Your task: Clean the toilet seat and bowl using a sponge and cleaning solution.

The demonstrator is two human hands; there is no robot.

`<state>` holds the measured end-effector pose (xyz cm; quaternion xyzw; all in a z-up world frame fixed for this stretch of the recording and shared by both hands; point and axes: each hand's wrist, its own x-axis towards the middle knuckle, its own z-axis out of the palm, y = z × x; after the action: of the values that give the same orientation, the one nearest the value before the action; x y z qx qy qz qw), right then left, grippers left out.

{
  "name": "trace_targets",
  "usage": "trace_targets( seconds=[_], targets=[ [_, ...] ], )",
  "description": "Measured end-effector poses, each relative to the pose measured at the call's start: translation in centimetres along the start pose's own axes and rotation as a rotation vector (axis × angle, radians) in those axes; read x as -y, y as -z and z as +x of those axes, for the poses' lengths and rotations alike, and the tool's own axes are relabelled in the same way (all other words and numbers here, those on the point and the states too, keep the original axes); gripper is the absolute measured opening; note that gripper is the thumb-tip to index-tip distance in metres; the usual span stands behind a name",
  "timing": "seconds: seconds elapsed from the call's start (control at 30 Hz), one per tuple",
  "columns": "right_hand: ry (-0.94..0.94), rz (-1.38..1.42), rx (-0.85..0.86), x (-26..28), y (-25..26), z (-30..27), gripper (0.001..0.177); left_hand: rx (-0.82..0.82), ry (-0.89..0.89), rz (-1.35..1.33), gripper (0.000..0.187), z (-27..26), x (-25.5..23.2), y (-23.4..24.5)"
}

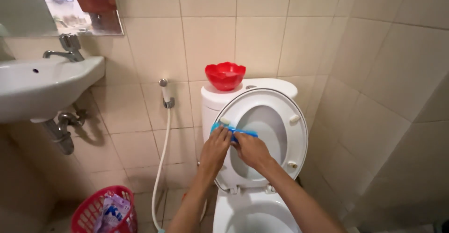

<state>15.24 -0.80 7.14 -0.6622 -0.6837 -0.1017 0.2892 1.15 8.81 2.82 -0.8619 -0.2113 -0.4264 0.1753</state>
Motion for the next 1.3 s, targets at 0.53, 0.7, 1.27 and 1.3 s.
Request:
trace_targets(
  seconds=[0.53,0.7,1.27,1.3],
  targets=[
    [0.050,0.052,0.059,-0.2,-4.9,-3.6,0.025,0.030,0.022,0.056,0.037,-7.3,-0.2,-2.6],
    [0.049,-0.033,0.136,0.2,-5.8,-5.2,0.021,0.039,0.017,0.075,0.043,-10.1,-1.1,-2.8],
    [0.083,-0.001,0.095,-0.8,-6.7,-5.1,0.022,0.076,0.048,0.157,0.043,-10.4,-2.0,-3.2],
    [0.049,0.012,0.132,-0.6,-6.3,-4.9,0.021,0.092,0.041,0.153,0.044,-10.0,-1.9,-3.1]
  ],
)
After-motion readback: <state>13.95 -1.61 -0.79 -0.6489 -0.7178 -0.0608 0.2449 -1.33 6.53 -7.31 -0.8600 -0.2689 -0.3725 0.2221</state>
